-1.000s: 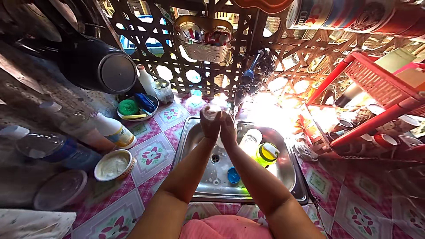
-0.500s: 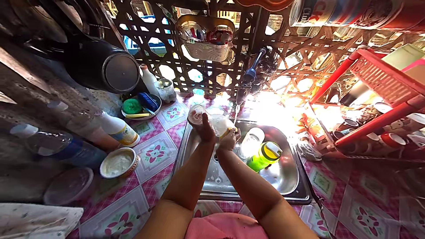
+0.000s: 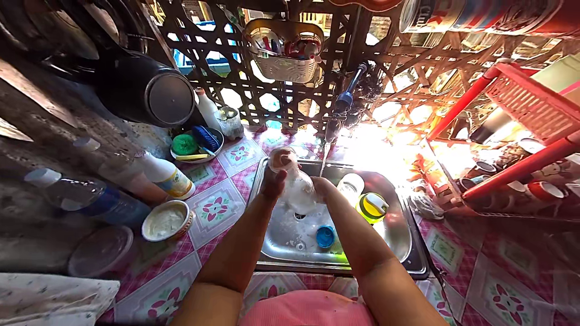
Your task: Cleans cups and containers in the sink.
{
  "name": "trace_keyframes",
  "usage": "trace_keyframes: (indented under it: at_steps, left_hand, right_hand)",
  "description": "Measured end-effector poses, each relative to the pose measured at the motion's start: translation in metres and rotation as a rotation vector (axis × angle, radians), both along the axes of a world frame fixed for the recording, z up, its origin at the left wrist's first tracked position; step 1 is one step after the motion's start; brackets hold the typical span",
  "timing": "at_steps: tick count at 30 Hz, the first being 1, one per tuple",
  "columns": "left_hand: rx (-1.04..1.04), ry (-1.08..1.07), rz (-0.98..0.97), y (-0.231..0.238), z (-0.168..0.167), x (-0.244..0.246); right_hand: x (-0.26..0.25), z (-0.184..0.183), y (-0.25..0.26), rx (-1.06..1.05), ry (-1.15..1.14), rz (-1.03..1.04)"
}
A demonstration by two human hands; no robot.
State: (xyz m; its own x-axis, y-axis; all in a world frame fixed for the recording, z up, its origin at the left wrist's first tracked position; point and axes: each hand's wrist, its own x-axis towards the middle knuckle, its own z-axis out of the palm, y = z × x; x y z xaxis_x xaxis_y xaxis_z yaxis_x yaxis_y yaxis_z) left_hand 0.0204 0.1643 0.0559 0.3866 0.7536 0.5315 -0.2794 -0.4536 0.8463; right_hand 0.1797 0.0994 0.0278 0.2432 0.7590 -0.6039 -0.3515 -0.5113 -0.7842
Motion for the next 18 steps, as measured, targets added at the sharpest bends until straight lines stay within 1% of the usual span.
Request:
trace_keyframes:
  at_steps: [2, 3, 5, 6, 7, 8, 10, 13, 14, 16, 17, 18]
  left_hand:
    - [0.013, 0.154, -0.096, -0.007, 0.001, 0.007]
    - [0.018, 0.222, -0.137, -0.012, 0.002, 0.012]
    - [0.077, 0.346, -0.184, -0.016, -0.008, 0.025]
    - [0.098, 0.407, -0.193, -0.015, -0.016, 0.031]
    - [0.122, 0.423, -0.184, -0.016, -0.023, 0.038]
    - [0.139, 0.413, -0.167, -0.017, -0.027, 0.045]
    - [0.142, 0.404, -0.169, -0.017, -0.022, 0.059]
    - [0.126, 0.553, -0.226, -0.010, -0.012, 0.074]
    - [0.121, 0.575, -0.256, -0.006, -0.009, 0.078]
    - [0.117, 0.576, -0.324, 0.000, 0.000, 0.084]
    - [0.105, 0.569, -0.362, 0.003, 0.003, 0.087]
    - [0.080, 0.579, -0.400, 0.006, 0.005, 0.090]
  right_hand:
    - [-0.003, 0.016, 0.003, 0.015, -0.191, 0.034]
    - [-0.003, 0.025, 0.003, 0.056, -0.229, 0.016]
    - [0.003, 0.036, 0.004, 0.185, -0.130, -0.068]
    - [0.008, 0.041, 0.009, 0.190, -0.120, -0.092]
    - [0.016, 0.046, 0.015, 0.156, -0.175, -0.103]
    - [0.024, 0.048, 0.021, 0.123, -0.265, -0.110]
    - [0.039, 0.053, 0.017, 0.162, -0.487, -0.042]
    - [0.043, 0.089, -0.013, 0.212, -0.949, 0.182]
    - [0.044, 0.099, -0.016, 0.206, -1.009, 0.217]
    - [0.039, 0.118, -0.019, 0.165, -0.961, 0.217]
    - [0.038, 0.120, -0.020, 0.179, -0.930, 0.193]
    - [0.040, 0.117, -0.018, 0.182, -0.972, 0.209]
